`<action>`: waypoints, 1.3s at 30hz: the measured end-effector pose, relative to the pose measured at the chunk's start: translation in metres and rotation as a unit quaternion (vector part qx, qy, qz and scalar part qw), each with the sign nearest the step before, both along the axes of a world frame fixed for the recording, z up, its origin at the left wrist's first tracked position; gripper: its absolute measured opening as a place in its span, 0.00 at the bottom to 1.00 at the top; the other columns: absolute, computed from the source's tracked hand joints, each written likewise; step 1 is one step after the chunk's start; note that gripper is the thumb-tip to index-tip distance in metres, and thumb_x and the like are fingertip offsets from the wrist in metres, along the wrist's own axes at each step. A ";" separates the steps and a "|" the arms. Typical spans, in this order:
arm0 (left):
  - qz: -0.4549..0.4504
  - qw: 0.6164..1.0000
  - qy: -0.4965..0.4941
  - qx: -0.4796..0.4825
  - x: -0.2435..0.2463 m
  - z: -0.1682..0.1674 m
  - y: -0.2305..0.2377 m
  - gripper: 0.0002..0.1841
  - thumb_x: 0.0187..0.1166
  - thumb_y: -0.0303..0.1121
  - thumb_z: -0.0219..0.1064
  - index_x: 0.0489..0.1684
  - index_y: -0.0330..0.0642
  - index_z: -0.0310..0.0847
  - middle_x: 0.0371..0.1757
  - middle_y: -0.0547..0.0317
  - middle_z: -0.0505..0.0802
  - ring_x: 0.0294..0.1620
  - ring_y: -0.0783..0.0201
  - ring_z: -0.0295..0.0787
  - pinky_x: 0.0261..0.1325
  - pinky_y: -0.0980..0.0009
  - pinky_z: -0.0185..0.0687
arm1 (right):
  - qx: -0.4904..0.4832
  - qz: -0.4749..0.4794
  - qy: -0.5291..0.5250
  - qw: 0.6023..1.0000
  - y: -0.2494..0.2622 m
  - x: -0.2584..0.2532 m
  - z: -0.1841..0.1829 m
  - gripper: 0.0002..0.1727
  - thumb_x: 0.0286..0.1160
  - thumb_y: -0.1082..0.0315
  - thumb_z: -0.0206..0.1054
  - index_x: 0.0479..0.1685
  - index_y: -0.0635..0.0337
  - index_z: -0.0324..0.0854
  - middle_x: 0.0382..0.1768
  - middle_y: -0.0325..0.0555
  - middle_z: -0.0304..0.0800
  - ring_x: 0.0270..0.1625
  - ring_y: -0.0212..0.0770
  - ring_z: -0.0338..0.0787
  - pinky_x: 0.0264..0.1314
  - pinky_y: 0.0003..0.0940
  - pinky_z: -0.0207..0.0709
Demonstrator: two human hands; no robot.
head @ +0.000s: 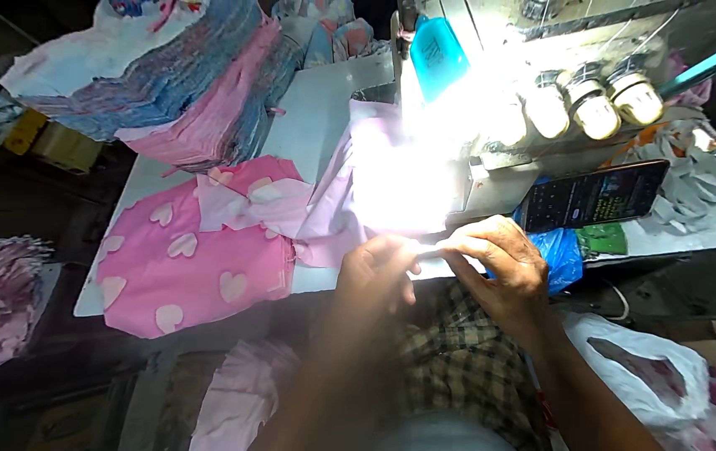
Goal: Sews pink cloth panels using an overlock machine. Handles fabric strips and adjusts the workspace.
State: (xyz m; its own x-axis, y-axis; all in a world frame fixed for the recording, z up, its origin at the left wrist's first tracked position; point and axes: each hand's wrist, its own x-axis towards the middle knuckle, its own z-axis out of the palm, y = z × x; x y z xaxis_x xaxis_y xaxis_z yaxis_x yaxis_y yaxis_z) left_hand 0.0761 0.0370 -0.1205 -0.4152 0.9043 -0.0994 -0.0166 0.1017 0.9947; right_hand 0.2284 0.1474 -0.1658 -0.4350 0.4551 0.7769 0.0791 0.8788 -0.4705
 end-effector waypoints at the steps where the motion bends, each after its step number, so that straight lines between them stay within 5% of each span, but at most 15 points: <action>1: 0.017 0.998 0.063 0.018 0.000 -0.001 -0.001 0.07 0.85 0.29 0.62 0.40 0.42 0.87 0.26 0.66 0.91 0.13 0.81 0.78 0.16 0.87 0.74 | -0.060 0.013 0.013 0.998 -0.001 0.001 0.000 0.04 0.73 0.71 0.74 0.39 0.60 0.92 0.42 0.44 0.92 0.50 0.34 0.88 0.55 0.26 0.79; 4: 0.078 0.949 0.294 0.086 -0.007 -0.007 -0.002 0.05 0.80 0.34 0.70 0.41 0.45 0.89 0.32 0.71 0.90 0.26 0.83 0.82 0.27 0.86 0.78 | -0.292 0.044 0.046 0.954 -0.001 0.004 -0.004 0.05 0.71 0.71 0.74 0.42 0.57 0.90 0.45 0.37 0.88 0.42 0.26 0.89 0.46 0.19 0.86; 8: 0.073 0.862 0.474 0.161 -0.015 -0.009 0.007 0.06 0.77 0.33 0.73 0.39 0.40 0.93 0.38 0.60 0.89 0.42 0.72 0.82 0.48 0.79 0.75 | -0.494 0.116 0.118 0.854 0.002 0.000 -0.010 0.08 0.72 0.77 0.73 0.47 0.59 0.90 0.39 0.40 0.91 0.26 0.29 0.87 0.29 0.22 0.85; 12: 0.048 0.821 0.540 0.180 -0.014 -0.017 0.016 0.06 0.77 0.34 0.74 0.40 0.44 0.95 0.37 0.58 0.90 0.45 0.64 0.83 0.51 0.71 0.74 | -0.559 0.154 0.166 0.797 0.001 -0.005 -0.006 0.06 0.72 0.78 0.72 0.43 0.61 0.91 0.34 0.42 0.92 0.23 0.27 0.84 0.28 0.19 0.83; 19: 0.056 0.781 0.599 0.167 -0.012 -0.024 0.023 0.10 0.77 0.41 0.74 0.39 0.46 0.96 0.36 0.57 0.92 0.45 0.58 0.87 0.53 0.64 0.79 | -0.585 0.180 0.186 0.768 0.001 -0.005 -0.008 0.05 0.70 0.78 0.73 0.39 0.62 0.92 0.30 0.43 0.91 0.20 0.24 0.79 0.24 0.16 0.74; 21: 0.054 0.775 0.607 0.168 -0.011 -0.024 0.024 0.10 0.77 0.41 0.74 0.38 0.45 0.96 0.35 0.55 0.91 0.41 0.57 0.85 0.46 0.64 0.77 | -0.587 0.183 0.189 0.765 0.000 -0.005 -0.008 0.05 0.70 0.78 0.73 0.40 0.62 0.92 0.31 0.43 0.91 0.21 0.24 0.78 0.24 0.16 0.74; 28: 0.045 0.793 0.585 0.163 -0.012 -0.021 0.024 0.07 0.76 0.37 0.73 0.38 0.47 0.97 0.34 0.58 0.92 0.40 0.60 0.86 0.45 0.67 0.76 | -0.583 0.181 0.192 0.769 0.000 -0.006 -0.007 0.05 0.69 0.78 0.74 0.39 0.62 0.93 0.30 0.43 0.91 0.20 0.23 0.78 0.23 0.15 0.72; 34: 0.056 0.819 0.552 0.143 -0.016 -0.010 0.025 0.10 0.77 0.39 0.70 0.38 0.45 0.94 0.41 0.55 0.92 0.55 0.56 0.84 0.61 0.63 0.74 | -0.573 0.177 0.195 0.776 0.001 -0.005 -0.012 0.04 0.69 0.78 0.74 0.38 0.61 0.92 0.29 0.42 0.90 0.20 0.23 0.78 0.23 0.16 0.73; 36: 0.056 0.835 0.530 0.137 -0.016 -0.003 0.027 0.10 0.78 0.36 0.67 0.40 0.39 0.91 0.46 0.50 0.93 0.57 0.55 0.86 0.63 0.63 0.76 | -0.510 0.149 0.170 0.830 0.003 -0.005 -0.012 0.05 0.69 0.77 0.73 0.40 0.60 0.91 0.30 0.40 0.91 0.21 0.24 0.82 0.24 0.17 0.77; 39: 0.050 0.870 0.481 0.097 -0.016 0.005 0.030 0.09 0.84 0.35 0.61 0.45 0.40 0.84 0.36 0.57 0.88 0.39 0.69 0.85 0.41 0.74 0.79 | -0.262 0.059 0.106 0.957 0.019 -0.006 -0.010 0.06 0.70 0.75 0.75 0.43 0.62 0.89 0.41 0.37 0.91 0.34 0.23 0.87 0.36 0.15 0.83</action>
